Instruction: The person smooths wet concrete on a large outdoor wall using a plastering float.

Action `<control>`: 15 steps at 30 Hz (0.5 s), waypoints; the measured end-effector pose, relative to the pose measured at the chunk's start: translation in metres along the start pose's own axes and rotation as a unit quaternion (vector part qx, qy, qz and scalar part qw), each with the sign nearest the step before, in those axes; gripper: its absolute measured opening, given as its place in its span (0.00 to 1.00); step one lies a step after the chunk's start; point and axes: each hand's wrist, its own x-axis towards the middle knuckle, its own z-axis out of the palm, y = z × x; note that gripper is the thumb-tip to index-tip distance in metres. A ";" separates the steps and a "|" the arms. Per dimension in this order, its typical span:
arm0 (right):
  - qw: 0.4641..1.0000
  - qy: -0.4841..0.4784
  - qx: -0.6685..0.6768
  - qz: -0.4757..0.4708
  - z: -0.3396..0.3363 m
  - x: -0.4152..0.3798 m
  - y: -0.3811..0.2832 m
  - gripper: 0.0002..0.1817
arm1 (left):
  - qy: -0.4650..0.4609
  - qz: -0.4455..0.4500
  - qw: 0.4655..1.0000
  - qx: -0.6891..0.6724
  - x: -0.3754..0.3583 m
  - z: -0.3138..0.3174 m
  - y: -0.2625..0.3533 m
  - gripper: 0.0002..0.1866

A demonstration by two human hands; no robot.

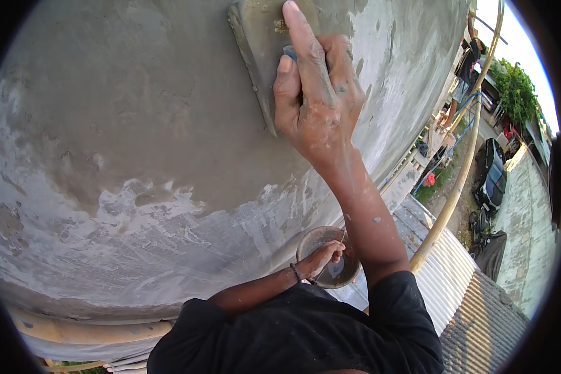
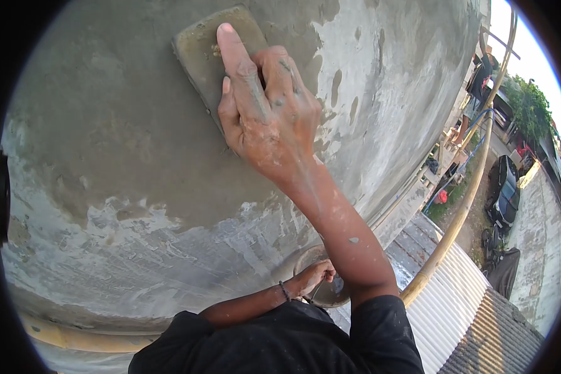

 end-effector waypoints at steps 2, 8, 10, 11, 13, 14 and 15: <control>0.998 0.049 0.031 0.014 0.007 -0.002 0.000 0.22 | 0.017 -0.008 1.000 -0.011 0.001 0.002 0.002 0.10; 0.990 -0.067 0.106 0.062 -0.010 -0.138 -0.021 0.25 | 0.032 -0.065 0.995 -0.068 0.003 -0.003 -0.012 0.14; 0.981 -0.133 0.132 0.057 -0.019 -0.187 -0.023 0.24 | 0.015 -0.038 0.998 0.051 -0.011 0.002 0.005 0.14; 0.974 -0.163 0.148 0.053 -0.024 -0.205 -0.022 0.25 | 0.015 -0.135 0.991 -0.002 -0.024 0.010 0.029 0.13; 0.969 -0.192 0.145 0.060 -0.043 -0.225 -0.019 0.29 | 0.049 -0.059 0.996 -0.048 -0.020 0.004 -0.004 0.12; 0.962 -0.223 0.142 0.068 -0.048 -0.227 -0.015 0.33 | 0.083 0.018 0.992 -0.096 -0.011 -0.002 -0.019 0.12; 0.971 -0.180 0.132 0.080 -0.051 -0.216 -0.012 0.28 | 0.084 0.019 0.992 -0.096 0.004 -0.013 -0.026 0.12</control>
